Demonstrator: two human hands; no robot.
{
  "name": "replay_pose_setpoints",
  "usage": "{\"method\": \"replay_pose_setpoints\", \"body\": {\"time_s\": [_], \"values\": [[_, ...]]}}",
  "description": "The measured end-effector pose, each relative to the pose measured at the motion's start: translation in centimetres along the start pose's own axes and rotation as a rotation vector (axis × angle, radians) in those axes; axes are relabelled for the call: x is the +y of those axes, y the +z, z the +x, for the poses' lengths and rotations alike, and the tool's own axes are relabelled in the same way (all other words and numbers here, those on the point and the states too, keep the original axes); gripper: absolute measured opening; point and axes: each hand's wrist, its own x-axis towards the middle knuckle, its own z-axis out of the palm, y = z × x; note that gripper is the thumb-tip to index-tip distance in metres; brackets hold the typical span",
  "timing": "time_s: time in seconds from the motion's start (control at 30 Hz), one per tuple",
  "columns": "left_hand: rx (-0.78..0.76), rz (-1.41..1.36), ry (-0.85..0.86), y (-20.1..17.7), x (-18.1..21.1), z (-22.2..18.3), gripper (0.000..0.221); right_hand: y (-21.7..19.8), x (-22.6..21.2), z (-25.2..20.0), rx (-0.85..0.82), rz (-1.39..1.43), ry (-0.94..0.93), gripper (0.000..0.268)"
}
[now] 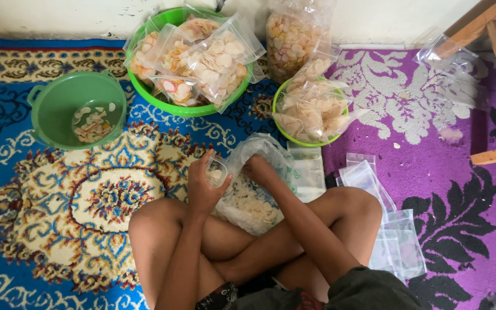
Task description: Manually filling small plastic bags with crackers using a small cup as a measure and then sealing the bags.
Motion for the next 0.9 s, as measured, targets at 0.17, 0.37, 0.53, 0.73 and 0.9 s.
{"method": "replay_pose_setpoints", "body": {"time_s": [0.17, 0.37, 0.53, 0.73, 0.9], "values": [[0.016, 0.019, 0.013, 0.2, -0.3, 0.1, 0.082, 0.1, -0.1, 0.0, -0.022, -0.009, -0.002, 0.024], [0.013, 0.025, 0.022, 0.4, -0.4, 0.0, 0.082, -0.1, 0.0, -0.2, -0.045, -0.025, 0.001, 0.026], [0.017, 0.009, 0.017, 0.2, -0.2, -0.1, 0.081, -0.2, -0.1, -0.6, -0.059, -0.039, -0.001, 0.028], [0.026, -0.001, 0.027, 0.0, -0.1, -0.3, 0.081, 0.4, 1.8, -0.4, -0.038, -0.019, 0.034, 0.032], [0.005, 0.029, 0.011, -0.1, -0.5, -0.5, 0.081, 0.1, 1.5, -0.5, -0.07, 0.061, -0.022, 0.026]]}}
